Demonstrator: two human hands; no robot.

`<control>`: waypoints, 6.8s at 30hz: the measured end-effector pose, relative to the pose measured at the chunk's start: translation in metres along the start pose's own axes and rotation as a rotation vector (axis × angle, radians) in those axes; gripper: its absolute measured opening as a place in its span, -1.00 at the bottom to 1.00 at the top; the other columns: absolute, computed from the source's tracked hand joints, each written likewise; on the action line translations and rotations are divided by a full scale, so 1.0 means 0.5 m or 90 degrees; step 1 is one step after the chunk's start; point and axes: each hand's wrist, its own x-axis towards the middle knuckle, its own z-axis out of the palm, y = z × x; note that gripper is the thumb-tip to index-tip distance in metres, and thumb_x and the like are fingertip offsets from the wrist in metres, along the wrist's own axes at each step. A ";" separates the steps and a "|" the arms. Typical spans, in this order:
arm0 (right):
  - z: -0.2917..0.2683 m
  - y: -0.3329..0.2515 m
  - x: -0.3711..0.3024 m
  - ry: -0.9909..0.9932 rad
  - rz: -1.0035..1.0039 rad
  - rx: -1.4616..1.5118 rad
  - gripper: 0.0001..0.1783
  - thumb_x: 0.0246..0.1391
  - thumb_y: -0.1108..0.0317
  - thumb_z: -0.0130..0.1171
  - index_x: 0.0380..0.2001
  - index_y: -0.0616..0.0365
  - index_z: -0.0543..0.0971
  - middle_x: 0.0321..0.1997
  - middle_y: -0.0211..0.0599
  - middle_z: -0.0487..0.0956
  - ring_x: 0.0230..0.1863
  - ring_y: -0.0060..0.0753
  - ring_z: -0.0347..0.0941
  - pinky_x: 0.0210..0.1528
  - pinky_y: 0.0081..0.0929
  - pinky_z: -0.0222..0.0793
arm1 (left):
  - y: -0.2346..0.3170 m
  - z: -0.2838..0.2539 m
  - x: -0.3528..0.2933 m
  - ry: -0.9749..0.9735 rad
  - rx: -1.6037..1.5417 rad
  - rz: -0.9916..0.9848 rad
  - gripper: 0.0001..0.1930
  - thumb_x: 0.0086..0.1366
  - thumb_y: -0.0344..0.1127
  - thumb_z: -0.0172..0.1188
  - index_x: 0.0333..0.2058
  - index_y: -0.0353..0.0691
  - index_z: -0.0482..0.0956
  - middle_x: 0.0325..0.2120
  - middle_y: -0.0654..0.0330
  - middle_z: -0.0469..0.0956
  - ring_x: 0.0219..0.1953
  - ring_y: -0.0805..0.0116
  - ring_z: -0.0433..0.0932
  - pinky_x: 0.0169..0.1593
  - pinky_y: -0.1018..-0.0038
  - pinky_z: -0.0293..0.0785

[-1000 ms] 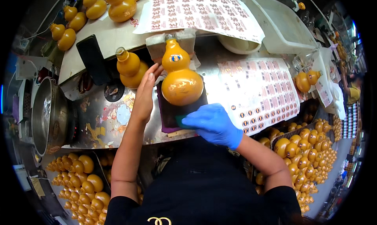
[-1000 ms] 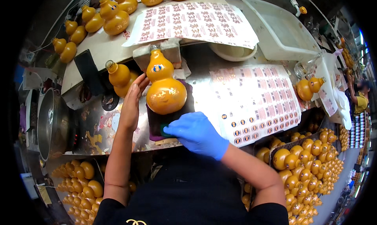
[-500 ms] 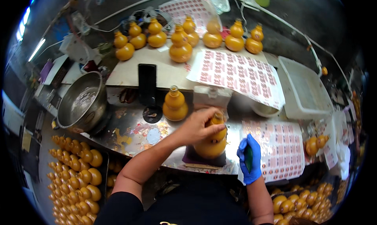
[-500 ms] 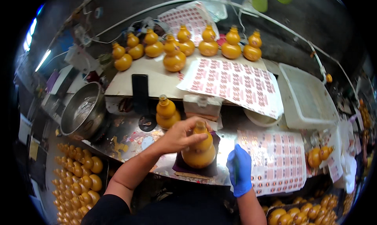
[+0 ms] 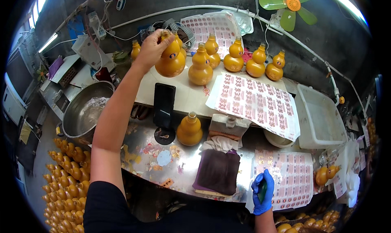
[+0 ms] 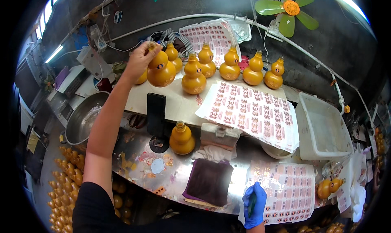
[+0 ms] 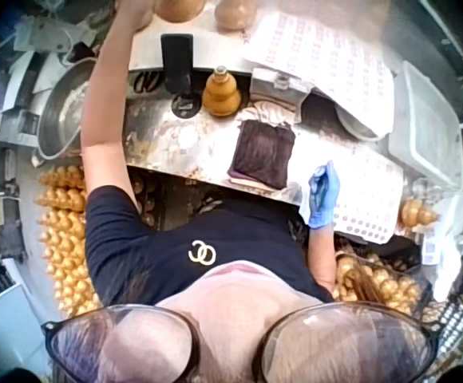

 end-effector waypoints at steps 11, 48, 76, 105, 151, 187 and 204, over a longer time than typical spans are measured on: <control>0.026 -0.012 0.027 0.097 -0.047 -0.028 -0.59 0.24 0.12 -0.05 -0.65 0.07 0.36 -0.70 -0.42 0.31 -0.76 -0.56 0.13 -0.70 -0.62 0.06 | -0.152 0.078 0.111 -0.097 -0.119 -0.268 -0.59 0.31 0.01 0.10 -0.22 -0.31 0.53 -0.41 0.19 0.54 -0.39 0.51 0.47 -0.29 0.52 0.43; 0.036 0.023 -0.017 -0.011 -0.114 -0.089 -0.60 0.31 0.15 -0.16 -0.62 0.05 0.30 -0.66 -0.46 0.24 -0.76 -0.67 0.05 -0.69 -0.69 -0.05 | 0.071 -0.489 -0.164 -0.056 0.575 0.162 -0.84 0.18 -0.35 0.24 -0.32 -0.32 0.56 -0.15 0.18 0.57 -0.14 0.34 0.54 -0.02 0.44 0.44; 0.000 0.043 -0.066 -0.020 -0.132 -0.078 -0.66 0.30 0.21 -0.10 -0.58 0.05 0.33 -0.62 -0.53 0.27 -0.71 -0.77 0.09 -0.69 -0.80 -0.03 | -0.168 -0.547 -0.392 -0.333 0.863 0.071 -0.86 0.10 -0.30 0.15 -0.41 -0.18 0.63 -0.28 0.14 0.51 -0.17 0.08 0.52 -0.09 0.20 0.42; 0.150 -0.037 -0.024 -0.372 -0.436 -0.620 -0.01 -0.26 0.10 0.50 0.26 0.09 0.27 0.16 -0.07 0.45 0.20 -0.15 0.37 0.17 -0.31 0.32 | 0.130 0.198 -0.311 -0.397 0.099 0.054 -0.78 0.31 -0.26 0.00 -0.24 -0.29 0.51 -0.41 0.11 0.53 -0.33 0.37 0.51 -0.22 0.42 0.44; -0.517 -0.223 0.205 0.439 -0.134 -1.010 -0.64 0.05 0.30 -0.06 -0.13 0.12 0.60 -0.03 -0.03 0.54 -0.02 0.04 0.48 0.06 -0.24 0.37 | 0.088 0.374 -0.614 -0.190 0.042 0.088 -0.11 -0.02 -0.37 0.38 0.27 -0.16 0.10 0.28 0.04 0.08 0.33 0.04 0.05 0.35 0.22 -0.06; -0.701 -0.233 0.233 0.542 -0.577 -0.638 -0.79 0.08 0.33 0.24 -0.27 0.24 0.63 -0.31 -0.37 0.62 -0.29 -0.54 0.47 -0.13 -0.57 0.37 | 0.066 0.366 -0.602 -0.231 0.018 0.091 -0.06 -0.14 -0.34 0.44 0.24 -0.08 0.13 0.25 -0.08 0.04 0.28 -0.10 0.07 0.32 0.12 0.03; 0.018 -0.199 0.063 -0.211 -0.070 -0.539 -0.83 0.01 0.34 0.29 -0.34 0.20 0.63 -0.39 -0.52 0.57 -0.46 -0.82 0.36 -0.39 -0.79 0.27 | 0.124 0.340 -0.614 -0.154 0.093 0.085 -0.06 -0.23 -0.42 0.50 0.21 -0.12 0.24 0.07 0.04 0.31 0.14 0.04 0.31 0.23 0.24 0.20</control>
